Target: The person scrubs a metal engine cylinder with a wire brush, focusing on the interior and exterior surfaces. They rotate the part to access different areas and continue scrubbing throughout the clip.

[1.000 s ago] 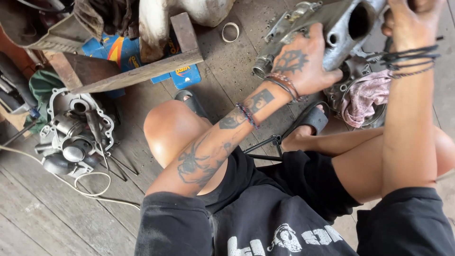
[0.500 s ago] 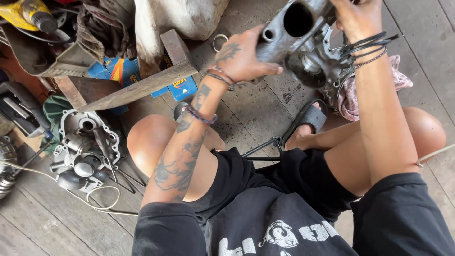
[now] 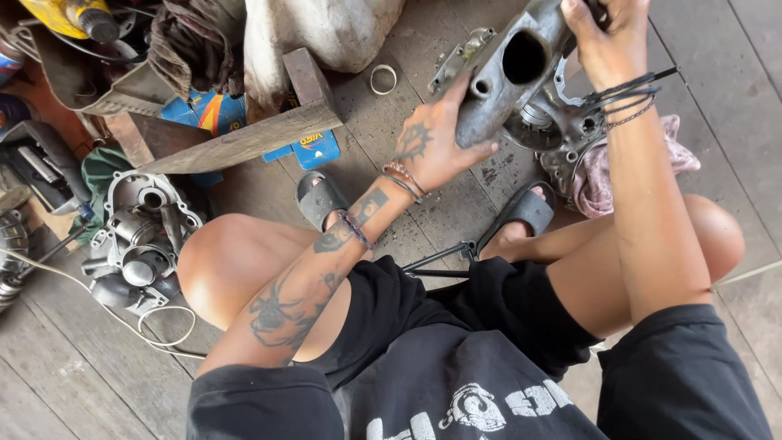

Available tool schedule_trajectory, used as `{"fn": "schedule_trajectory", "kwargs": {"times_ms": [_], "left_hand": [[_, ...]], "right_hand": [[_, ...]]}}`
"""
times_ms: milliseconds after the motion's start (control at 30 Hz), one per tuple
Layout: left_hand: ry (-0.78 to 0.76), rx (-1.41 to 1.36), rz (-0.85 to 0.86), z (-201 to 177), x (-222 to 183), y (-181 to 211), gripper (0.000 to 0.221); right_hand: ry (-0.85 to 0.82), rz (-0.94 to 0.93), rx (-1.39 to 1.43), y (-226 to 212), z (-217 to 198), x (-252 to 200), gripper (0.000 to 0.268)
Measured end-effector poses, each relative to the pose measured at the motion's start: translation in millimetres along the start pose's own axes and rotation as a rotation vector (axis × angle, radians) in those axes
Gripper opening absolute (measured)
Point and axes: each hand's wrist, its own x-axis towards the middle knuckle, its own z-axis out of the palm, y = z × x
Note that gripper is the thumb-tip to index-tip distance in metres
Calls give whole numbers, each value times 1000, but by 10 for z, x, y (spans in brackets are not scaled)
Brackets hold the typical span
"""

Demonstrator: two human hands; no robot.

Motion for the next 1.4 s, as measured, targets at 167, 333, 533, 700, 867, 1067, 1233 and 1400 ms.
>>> {"fn": "schedule_trajectory", "kwargs": {"times_ms": [167,333,533,700,867,1067,1233,1400], "left_hand": [[13,-78,-10,-158,-278,-299,100],[-6,-184,-161,-639,-578,-431,90],[108,-521,-564,-951,-870,-525,66],[233,-516,-614,-871,-1041,-737,53],[257,-411,-351,-800,-1226,-822,28],[-51,-320,-23,-625,-1287,-611,54],[-50,-91,42,-339,-1215,-1239,47],[16,-238,57,-492,-1059,-964,35]], "right_hand": [[-101,89,-11,-132,157,-41,14],[-185,107,-14,-331,243,-54,31],[-142,184,5,-346,367,-192,34],[-108,215,28,-495,469,-222,30],[-114,269,55,-510,441,-207,58],[-82,258,44,-601,400,-186,39],[-43,241,-15,-596,477,-227,37],[91,108,-158,-468,603,-239,64]]}}
